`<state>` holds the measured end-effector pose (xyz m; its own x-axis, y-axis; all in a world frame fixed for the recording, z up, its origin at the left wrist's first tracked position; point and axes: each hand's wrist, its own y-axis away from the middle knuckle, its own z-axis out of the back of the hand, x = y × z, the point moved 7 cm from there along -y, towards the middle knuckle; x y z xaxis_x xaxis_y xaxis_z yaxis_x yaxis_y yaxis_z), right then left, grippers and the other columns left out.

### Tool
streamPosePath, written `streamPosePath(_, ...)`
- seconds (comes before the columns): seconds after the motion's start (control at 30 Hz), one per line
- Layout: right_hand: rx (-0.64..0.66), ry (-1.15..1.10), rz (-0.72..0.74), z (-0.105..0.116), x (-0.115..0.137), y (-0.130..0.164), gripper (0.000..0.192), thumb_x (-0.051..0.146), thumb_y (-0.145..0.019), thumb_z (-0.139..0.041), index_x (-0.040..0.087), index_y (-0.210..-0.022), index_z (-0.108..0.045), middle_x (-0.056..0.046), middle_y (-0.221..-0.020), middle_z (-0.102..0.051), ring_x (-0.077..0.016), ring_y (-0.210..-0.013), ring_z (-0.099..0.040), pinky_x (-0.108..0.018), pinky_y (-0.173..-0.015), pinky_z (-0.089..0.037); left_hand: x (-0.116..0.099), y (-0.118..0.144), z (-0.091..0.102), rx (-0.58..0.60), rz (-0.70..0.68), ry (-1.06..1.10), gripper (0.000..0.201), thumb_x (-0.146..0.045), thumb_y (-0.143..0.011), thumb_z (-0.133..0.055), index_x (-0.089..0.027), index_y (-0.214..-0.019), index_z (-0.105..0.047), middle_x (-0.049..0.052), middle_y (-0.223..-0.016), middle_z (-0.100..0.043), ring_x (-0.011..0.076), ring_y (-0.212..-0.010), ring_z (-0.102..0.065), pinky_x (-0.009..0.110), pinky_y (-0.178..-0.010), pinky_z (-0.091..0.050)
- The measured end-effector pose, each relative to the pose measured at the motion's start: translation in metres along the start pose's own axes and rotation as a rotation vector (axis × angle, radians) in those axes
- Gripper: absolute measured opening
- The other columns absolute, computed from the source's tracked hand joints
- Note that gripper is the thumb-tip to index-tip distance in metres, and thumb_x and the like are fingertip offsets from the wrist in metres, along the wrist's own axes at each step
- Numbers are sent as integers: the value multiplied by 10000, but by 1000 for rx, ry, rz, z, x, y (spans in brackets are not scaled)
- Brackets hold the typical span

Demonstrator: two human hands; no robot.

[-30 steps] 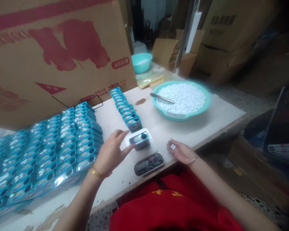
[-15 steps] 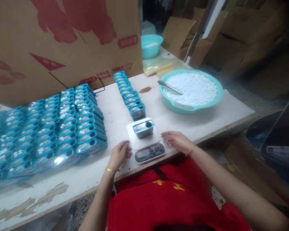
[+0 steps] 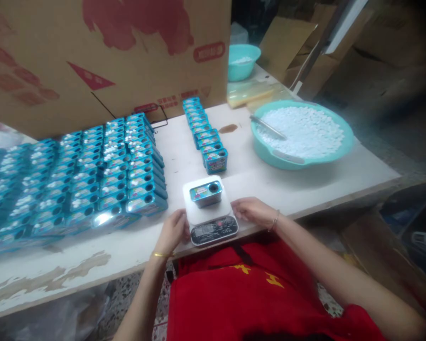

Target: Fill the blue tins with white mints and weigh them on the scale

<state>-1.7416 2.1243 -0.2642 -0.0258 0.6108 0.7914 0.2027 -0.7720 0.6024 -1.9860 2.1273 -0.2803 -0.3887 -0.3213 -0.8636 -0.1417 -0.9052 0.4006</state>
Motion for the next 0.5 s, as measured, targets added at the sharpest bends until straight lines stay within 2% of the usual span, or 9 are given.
streamPosePath(0.1,-54,119,10,0,16,-4,184,109,-660,-499,101,-786,-633,1,-554,-542,-75,-478,-439,-201,-450,-311,10,9,14,-50,19,-15,432,-443,-825,-456,-131,-1108,-552,-24,-569,-553,137,-480,-557,236,-457,-454)
streamPosePath(0.17,-128,234,88,5,41,2,120,156,-739,-515,118,-799,-612,15,-544,-525,-78,-474,-434,-205,-464,-322,13,15,22,-102,14,-44,483,-456,-821,-474,-135,-1176,-536,-24,-586,-551,134,-498,-550,235,-475,-453)
streamPosePath(0.23,-115,332,194,0,74,13,103,213,-798,-523,132,-799,-588,27,-544,-509,-81,-492,-435,-205,-482,-327,10,19,30,-158,-32,-79,502,-469,-820,-495,-143,-1199,-531,-25,-608,-545,128,-522,-545,236,-509,-460)
streamPosePath(0.37,19,618,354,-34,128,32,86,190,-844,-506,146,-819,-576,20,-594,-524,-102,-565,-478,-223,-556,-371,-5,25,40,-233,-118,-148,487,-486,-830,-505,-168,-1197,-537,-7,-716,-564,126,-583,-565,244,-571,-476)
streamPosePath(0.43,7,850,463,-52,145,34,94,118,-836,-505,147,-788,-580,-11,-686,-566,-123,-664,-517,-245,-642,-398,-12,26,42,-232,-125,-175,471,-501,-835,-495,-171,-1167,-553,3,-748,-574,132,-603,-579,244,-572,-473)
streamPosePath(0.5,-15,1058,548,-69,152,32,130,61,-825,-504,142,-760,-581,-50,-811,-589,-147,-784,-534,-261,-728,-402,-17,27,42,-216,-123,-190,463,-515,-838,-484,-163,-1124,-573,13,-752,-586,138,-607,-584,245,-567,-470)
